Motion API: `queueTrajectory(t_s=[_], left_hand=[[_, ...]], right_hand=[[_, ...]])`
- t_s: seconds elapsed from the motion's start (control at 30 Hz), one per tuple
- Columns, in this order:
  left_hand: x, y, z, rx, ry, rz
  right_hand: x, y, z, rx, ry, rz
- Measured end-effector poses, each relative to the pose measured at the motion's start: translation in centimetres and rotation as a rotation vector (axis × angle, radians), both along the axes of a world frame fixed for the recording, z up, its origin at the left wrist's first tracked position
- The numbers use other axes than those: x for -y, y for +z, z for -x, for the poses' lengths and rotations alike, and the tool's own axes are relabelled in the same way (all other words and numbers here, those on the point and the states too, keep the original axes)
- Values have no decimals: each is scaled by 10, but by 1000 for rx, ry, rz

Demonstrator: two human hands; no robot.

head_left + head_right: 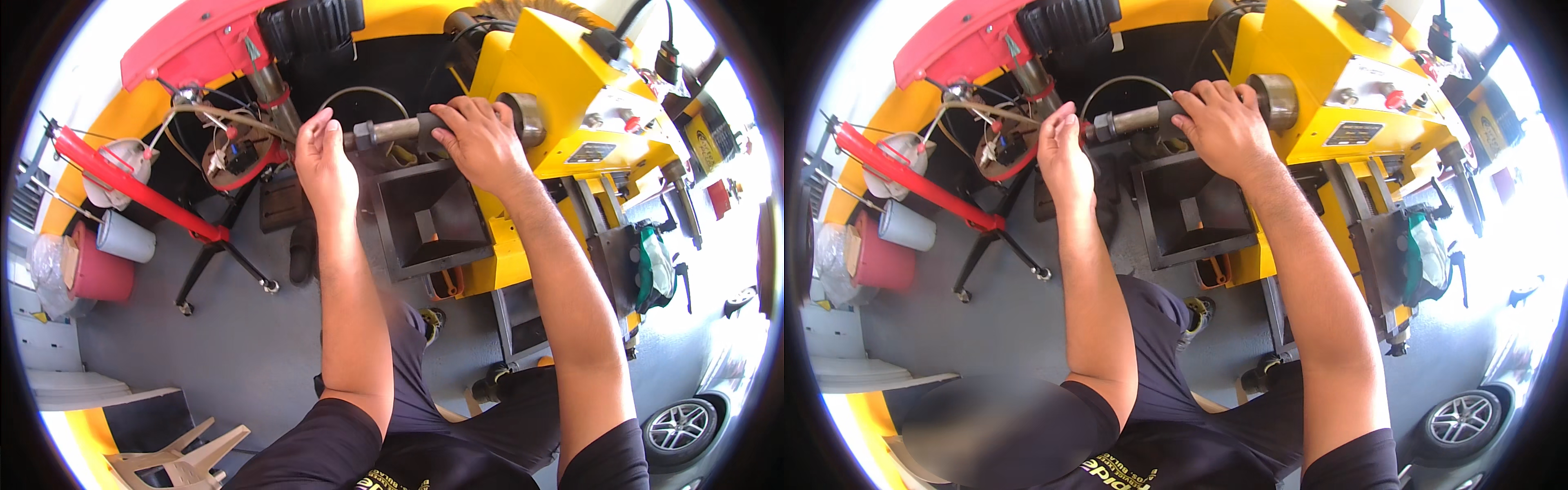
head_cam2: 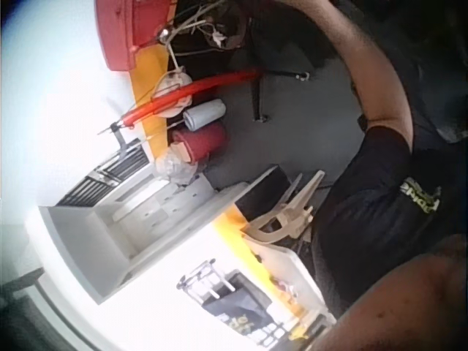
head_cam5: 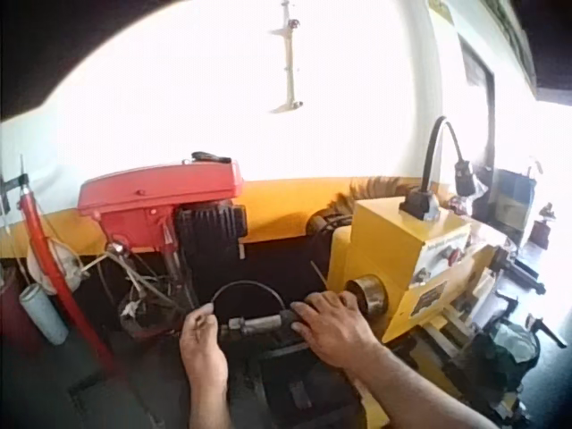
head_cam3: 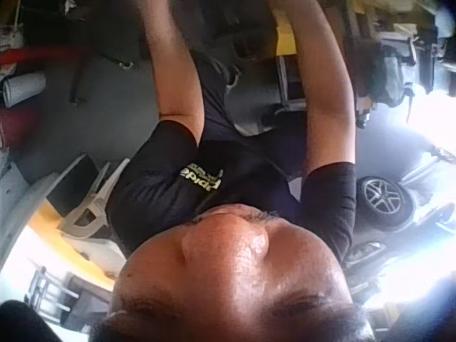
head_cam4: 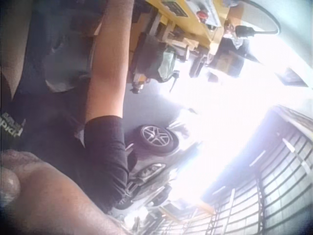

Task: The person cleans a brake lathe spindle with a cloth, adjusts a metal plate, and operates a handle to move a component.

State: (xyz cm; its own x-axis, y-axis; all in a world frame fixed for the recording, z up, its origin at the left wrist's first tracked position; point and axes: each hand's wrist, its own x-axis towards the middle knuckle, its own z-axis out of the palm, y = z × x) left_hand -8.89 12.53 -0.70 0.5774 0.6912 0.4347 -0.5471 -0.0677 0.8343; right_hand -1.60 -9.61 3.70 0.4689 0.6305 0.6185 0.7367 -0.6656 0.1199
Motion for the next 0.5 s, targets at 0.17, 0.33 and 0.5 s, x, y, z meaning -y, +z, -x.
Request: queueTrajectory(t_s=[0.17,0.33,0.5], left_hand=[[21,-5,3,-61,-208,128],[3,-11,6,-94,-278,-59],[-10,-8,9,-130,-319,-193]], right_hand=[[-52,-12,2,95,108,17],[-16,2,-8,-23,65,58],[-54,-6,-1,49,174,69]])
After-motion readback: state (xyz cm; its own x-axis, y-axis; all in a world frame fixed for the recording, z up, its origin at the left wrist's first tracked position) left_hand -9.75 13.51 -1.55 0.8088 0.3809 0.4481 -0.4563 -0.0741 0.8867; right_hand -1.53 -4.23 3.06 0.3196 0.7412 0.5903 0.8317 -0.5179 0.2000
